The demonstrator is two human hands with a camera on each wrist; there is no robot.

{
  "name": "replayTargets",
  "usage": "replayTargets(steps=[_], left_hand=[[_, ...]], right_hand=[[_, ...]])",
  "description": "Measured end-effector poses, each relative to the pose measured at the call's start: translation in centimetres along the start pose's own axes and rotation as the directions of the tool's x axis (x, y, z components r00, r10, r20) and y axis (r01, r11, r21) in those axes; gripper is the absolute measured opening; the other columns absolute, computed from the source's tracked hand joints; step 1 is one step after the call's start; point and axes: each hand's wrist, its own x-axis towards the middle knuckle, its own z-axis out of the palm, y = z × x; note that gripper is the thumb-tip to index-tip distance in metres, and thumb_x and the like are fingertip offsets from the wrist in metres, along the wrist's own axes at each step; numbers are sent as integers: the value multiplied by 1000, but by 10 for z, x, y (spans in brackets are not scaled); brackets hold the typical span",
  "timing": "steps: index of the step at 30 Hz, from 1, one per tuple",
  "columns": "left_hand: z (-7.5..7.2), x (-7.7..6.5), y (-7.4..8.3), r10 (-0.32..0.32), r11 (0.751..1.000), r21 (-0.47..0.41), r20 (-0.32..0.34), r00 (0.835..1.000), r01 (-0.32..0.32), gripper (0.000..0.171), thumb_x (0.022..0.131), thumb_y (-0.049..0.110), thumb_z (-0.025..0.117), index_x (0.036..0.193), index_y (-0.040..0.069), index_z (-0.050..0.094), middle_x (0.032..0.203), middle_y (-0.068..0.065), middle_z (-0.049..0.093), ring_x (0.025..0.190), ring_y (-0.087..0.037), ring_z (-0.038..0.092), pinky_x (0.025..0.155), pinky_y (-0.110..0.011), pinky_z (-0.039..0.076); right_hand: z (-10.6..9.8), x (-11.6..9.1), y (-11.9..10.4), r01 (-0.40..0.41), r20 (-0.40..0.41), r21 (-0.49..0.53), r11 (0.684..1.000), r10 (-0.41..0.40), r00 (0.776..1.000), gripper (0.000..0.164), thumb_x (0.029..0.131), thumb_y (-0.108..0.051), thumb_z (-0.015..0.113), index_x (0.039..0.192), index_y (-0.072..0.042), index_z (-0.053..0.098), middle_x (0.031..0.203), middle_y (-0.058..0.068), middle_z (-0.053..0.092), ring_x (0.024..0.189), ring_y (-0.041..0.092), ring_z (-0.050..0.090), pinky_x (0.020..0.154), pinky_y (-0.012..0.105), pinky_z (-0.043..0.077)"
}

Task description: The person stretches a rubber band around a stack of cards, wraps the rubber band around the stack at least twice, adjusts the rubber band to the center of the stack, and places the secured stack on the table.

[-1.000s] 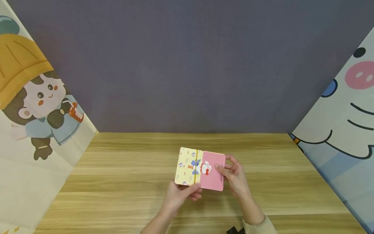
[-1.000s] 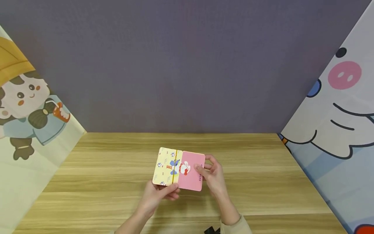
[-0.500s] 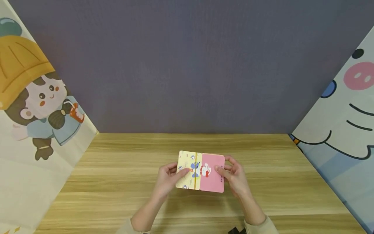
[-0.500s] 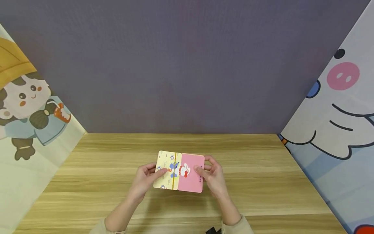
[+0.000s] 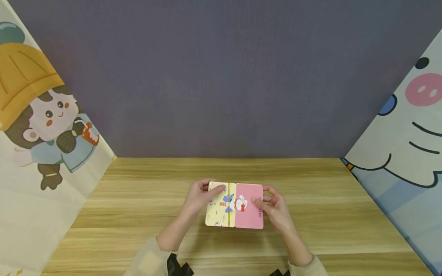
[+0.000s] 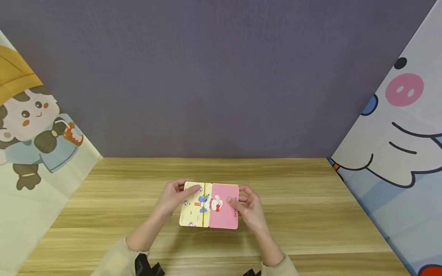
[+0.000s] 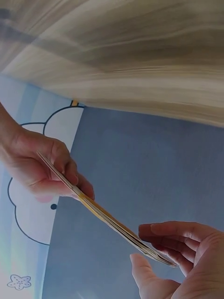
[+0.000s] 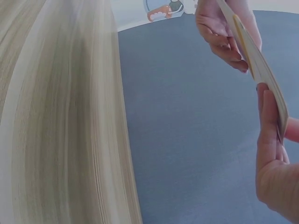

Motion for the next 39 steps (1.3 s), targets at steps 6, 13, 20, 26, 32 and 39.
replayTargets(steps=[6, 13, 20, 26, 32, 39], left_hand=[[1, 7, 4, 48, 990, 134, -10, 999, -46, 19, 77, 18, 69, 91, 5, 67, 87, -2, 63, 80, -15, 50, 68, -24, 41], [1, 9, 8, 81, 985, 151, 22, 996, -84, 16, 77, 12, 68, 86, -1, 66, 84, -5, 65, 84, -17, 52, 78, -31, 39], [0, 12, 5, 116, 979, 163, 57, 992, -124, 16, 76, 8, 69, 84, -5, 66, 81, -11, 66, 75, -14, 56, 70, -27, 47], [-1, 12, 7, 98, 980, 163, 91, 991, -112, 16, 76, 6, 68, 84, -8, 66, 80, -14, 66, 68, -12, 59, 60, -22, 51], [7, 1, 29, 58, 966, 238, 175, 983, -99, 14, 78, 2, 65, 86, -10, 66, 77, -18, 65, 59, -14, 59, 56, -24, 51], [11, 0, 34, 48, 957, 274, 170, 984, -94, 14, 77, 3, 66, 84, -9, 66, 76, -17, 66, 56, -11, 57, 52, -22, 50]], right_hand=[[-1, 0, 2, 3, 16, -18, 1000, -3, 1000, 33, 80, 10, 55, 106, 16, 36, 77, 2, 67, 62, 17, 63, 52, 32, 54], [-1, 0, 1, 0, 30, -33, 999, 1, 1000, 33, 79, 9, 55, 106, 16, 36, 77, 2, 67, 61, 17, 63, 52, 32, 54], [-1, 1, -1, -22, 53, -52, 998, 25, 998, 34, 80, 7, 56, 107, 15, 36, 77, 4, 66, 63, 19, 63, 53, 36, 54], [-1, 2, -1, -53, 74, -48, 997, 56, 996, 34, 79, 8, 56, 106, 15, 36, 77, 7, 66, 66, 20, 63, 57, 39, 54], [2, 2, 0, -87, 119, -85, 993, 97, 988, 37, 80, 5, 58, 109, 16, 37, 84, 23, 63, 68, 22, 64, 60, 40, 54], [-1, 2, 1, -90, 112, -72, 993, 98, 989, 38, 79, 6, 58, 109, 16, 37, 85, 22, 63, 69, 22, 63, 62, 38, 54]])
